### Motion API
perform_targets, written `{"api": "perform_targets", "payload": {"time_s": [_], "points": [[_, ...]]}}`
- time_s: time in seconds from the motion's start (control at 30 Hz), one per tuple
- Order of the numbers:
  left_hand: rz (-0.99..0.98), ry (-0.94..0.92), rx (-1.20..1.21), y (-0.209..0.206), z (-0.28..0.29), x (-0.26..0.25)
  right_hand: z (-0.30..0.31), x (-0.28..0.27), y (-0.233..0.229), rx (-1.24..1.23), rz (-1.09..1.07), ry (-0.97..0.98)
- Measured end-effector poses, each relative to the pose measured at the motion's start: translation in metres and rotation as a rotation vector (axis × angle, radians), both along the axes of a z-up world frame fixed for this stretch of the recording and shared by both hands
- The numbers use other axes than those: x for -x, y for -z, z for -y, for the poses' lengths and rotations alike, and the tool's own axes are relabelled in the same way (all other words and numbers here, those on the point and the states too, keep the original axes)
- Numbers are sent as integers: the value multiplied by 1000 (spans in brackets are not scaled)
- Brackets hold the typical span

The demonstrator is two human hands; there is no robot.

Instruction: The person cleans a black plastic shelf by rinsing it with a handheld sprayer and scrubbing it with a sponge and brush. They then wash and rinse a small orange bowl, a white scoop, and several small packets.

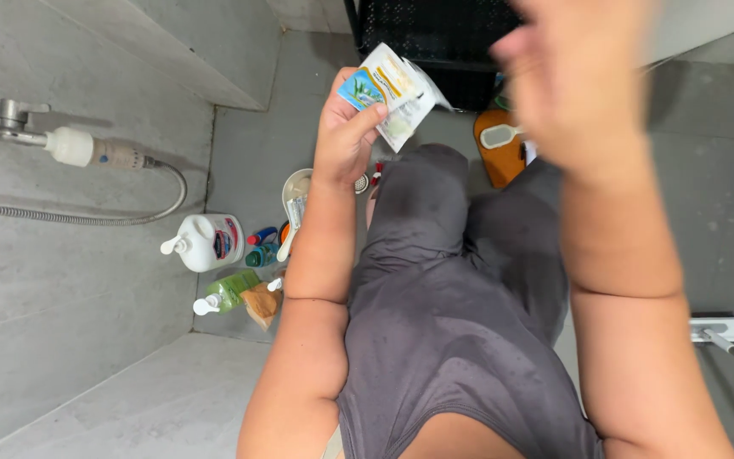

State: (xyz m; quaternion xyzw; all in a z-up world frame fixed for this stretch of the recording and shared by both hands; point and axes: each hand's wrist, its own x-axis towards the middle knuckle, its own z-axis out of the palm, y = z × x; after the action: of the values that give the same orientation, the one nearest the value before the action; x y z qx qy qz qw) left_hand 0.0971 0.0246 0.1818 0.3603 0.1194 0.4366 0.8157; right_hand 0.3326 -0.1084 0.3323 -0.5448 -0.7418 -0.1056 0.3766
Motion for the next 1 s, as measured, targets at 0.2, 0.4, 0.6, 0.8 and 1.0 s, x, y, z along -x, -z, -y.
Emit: {"api": "perform_targets", "payload": {"time_s": [0.2, 0.4, 0.6, 0.8, 1.0], "points": [[-100, -60, 28, 8, -3, 44, -76, 61, 116, 750, -989, -827], [-87, -213, 277, 58, -11, 103, -97, 93, 177, 1031, -908, -607], [-433, -548, 5, 82, -17, 143, -106, 106, 161, 750, -282, -497], [-983, -406, -754, 12, -4, 134, -121, 130, 160, 446, 155, -380], [-1414, -483, -923, -3, 2, 111, -128, 150, 165, 304, 189, -308]]}}
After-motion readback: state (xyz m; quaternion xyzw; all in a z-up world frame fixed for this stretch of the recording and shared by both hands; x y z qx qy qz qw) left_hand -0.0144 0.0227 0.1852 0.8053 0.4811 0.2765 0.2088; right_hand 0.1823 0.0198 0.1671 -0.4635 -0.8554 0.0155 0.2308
